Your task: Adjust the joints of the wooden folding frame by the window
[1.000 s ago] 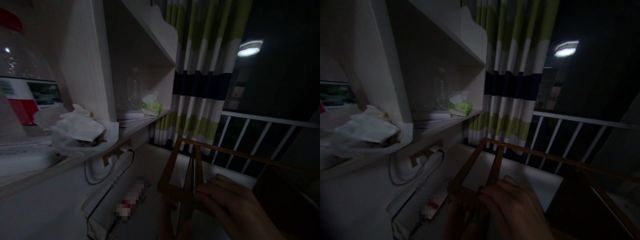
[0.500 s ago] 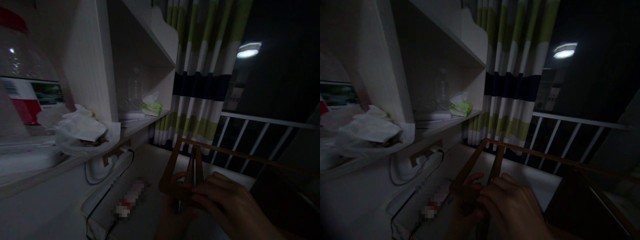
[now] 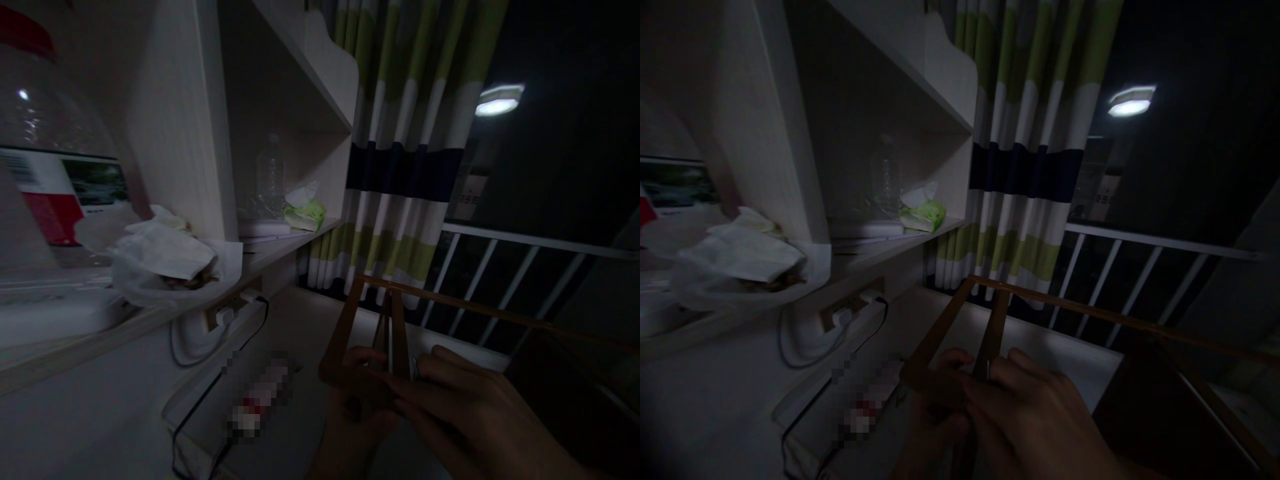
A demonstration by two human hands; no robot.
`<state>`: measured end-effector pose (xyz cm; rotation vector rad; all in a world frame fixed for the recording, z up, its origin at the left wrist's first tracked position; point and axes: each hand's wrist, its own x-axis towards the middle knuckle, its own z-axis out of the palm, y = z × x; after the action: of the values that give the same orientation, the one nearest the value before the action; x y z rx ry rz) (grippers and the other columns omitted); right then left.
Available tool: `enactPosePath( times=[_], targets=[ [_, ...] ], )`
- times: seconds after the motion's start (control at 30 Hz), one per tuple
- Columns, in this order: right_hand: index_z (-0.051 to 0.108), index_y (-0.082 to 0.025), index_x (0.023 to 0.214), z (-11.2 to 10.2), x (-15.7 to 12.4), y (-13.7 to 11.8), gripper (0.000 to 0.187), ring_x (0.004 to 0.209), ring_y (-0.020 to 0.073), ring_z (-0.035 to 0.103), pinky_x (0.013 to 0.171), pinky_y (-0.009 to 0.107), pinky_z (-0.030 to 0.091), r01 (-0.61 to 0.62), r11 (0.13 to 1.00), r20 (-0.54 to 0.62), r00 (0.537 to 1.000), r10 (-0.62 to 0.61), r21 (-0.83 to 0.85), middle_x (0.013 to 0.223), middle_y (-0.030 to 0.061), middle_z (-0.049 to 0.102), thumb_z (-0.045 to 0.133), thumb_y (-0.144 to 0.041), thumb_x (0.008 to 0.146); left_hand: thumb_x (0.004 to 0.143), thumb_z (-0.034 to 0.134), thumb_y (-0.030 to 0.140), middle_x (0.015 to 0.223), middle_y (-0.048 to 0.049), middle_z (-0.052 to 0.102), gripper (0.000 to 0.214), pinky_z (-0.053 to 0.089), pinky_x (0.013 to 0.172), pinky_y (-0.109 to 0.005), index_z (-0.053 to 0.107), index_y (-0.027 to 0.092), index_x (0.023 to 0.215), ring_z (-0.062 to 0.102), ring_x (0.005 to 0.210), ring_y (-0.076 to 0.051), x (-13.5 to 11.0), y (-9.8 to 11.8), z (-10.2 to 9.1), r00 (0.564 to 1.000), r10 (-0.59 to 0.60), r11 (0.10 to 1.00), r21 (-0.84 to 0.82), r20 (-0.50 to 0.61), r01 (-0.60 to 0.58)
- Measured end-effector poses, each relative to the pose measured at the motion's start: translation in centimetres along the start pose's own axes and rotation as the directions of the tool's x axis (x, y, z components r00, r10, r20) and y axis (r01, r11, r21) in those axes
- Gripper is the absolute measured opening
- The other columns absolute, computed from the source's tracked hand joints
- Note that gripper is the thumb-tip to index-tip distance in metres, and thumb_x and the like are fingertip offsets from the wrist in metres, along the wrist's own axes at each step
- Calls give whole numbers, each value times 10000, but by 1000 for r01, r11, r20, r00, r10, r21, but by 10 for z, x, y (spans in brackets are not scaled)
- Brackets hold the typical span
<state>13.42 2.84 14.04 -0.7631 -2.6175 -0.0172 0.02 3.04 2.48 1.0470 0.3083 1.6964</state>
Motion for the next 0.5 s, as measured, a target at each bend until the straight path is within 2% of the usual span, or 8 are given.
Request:
enactPosePath(
  times=[0.13, 0.23, 0.33, 0.4, 0.5],
  targets=[
    [606, -222, 1020, 0, -2, 1, 265, 698, 146, 547, 476, 206, 455, 50, 995, 20, 999, -48, -91, 758, 3, 586, 525, -158, 776, 602, 749, 297, 762, 20, 554, 503, 413, 593, -189, 476, 232, 1020, 532, 656, -103, 0, 1, 1, 1000, -27, 1000, 6, -9, 27],
    [567, -202, 1109, 1, -4, 2, 346, 726, 168, 551, 486, 228, 481, 85, 986, 48, 996, -79, -142, 800, 17, 594, 533, -166, 766, 614, 731, 358, 764, 12, 532, 484, 421, 584, -208, 485, 229, 1009, 520, 658, -118, 1, 1, 2, 1000, -25, 997, 75, -18, 26],
    [529, -195, 1166, 2, -6, 3, 392, 745, 175, 557, 507, 243, 502, 95, 983, 65, 994, -85, -158, 825, 21, 599, 510, -160, 776, 641, 703, 405, 965, -23, 541, 377, 436, 748, -255, 551, 225, 935, 525, 860, -165, 4, 2, 0, 999, 53, 973, 224, 5, -53],
    [530, -199, 1166, 2, -6, 2, 399, 745, 174, 563, 504, 242, 506, 91, 982, 48, 995, -84, -165, 829, 20, 602, 509, -158, 770, 668, 674, 432, 1097, -44, 531, 328, 369, 920, -319, 579, 217, 896, 452, 1074, -220, 6, 3, -1, 993, 107, 946, 300, 59, -120],
    [535, -213, 1161, 3, -6, 2, 406, 739, 172, 569, 492, 233, 501, 91, 978, 7, 996, -92, -188, 826, 21, 607, 512, -160, 759, 700, 640, 447, 1051, -57, 575, 330, 287, 1004, -401, 571, 221, 930, 365, 1194, -250, 9, 2, -2, 985, 127, 947, 282, 117, -155]
  ],
)
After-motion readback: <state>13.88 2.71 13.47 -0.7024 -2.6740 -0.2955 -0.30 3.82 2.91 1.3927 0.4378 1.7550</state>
